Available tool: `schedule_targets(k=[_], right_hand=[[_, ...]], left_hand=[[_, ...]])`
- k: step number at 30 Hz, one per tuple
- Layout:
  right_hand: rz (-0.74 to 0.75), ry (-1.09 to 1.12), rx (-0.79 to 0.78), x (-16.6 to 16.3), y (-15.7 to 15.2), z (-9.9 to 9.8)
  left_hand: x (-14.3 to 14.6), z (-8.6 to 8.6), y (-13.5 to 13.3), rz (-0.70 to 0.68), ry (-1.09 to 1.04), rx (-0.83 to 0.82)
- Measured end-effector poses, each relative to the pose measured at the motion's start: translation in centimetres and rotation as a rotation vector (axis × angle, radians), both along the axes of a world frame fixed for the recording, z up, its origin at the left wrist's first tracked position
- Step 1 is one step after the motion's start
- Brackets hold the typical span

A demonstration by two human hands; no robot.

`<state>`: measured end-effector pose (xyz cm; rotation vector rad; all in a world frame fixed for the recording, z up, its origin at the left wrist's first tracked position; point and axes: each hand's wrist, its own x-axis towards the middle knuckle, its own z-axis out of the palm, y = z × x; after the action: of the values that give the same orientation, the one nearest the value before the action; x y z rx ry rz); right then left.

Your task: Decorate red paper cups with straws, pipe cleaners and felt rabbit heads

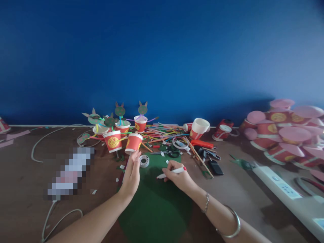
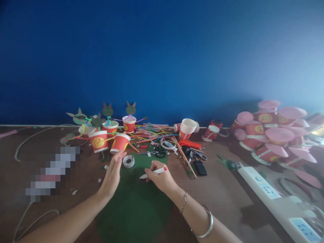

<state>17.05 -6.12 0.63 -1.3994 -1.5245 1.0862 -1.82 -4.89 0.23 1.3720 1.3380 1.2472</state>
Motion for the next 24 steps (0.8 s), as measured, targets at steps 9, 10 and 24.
schedule_targets(k=[9,10,24], right_hand=[[0.003,-0.069,-0.006,-0.29,-0.11,0.12],[0.002,-0.069,-0.016,-0.36,-0.13,0.24],[0.002,-0.026,-0.02,-0.25,-0.17,0.3]], left_hand=[[0.05,0.13,-0.1,-0.008,-0.014,-0.003],[0.05,0.14,-0.12,-0.01,-0.013,-0.002],[0.13,0.2,-0.08,-0.01,-0.034,-0.017]])
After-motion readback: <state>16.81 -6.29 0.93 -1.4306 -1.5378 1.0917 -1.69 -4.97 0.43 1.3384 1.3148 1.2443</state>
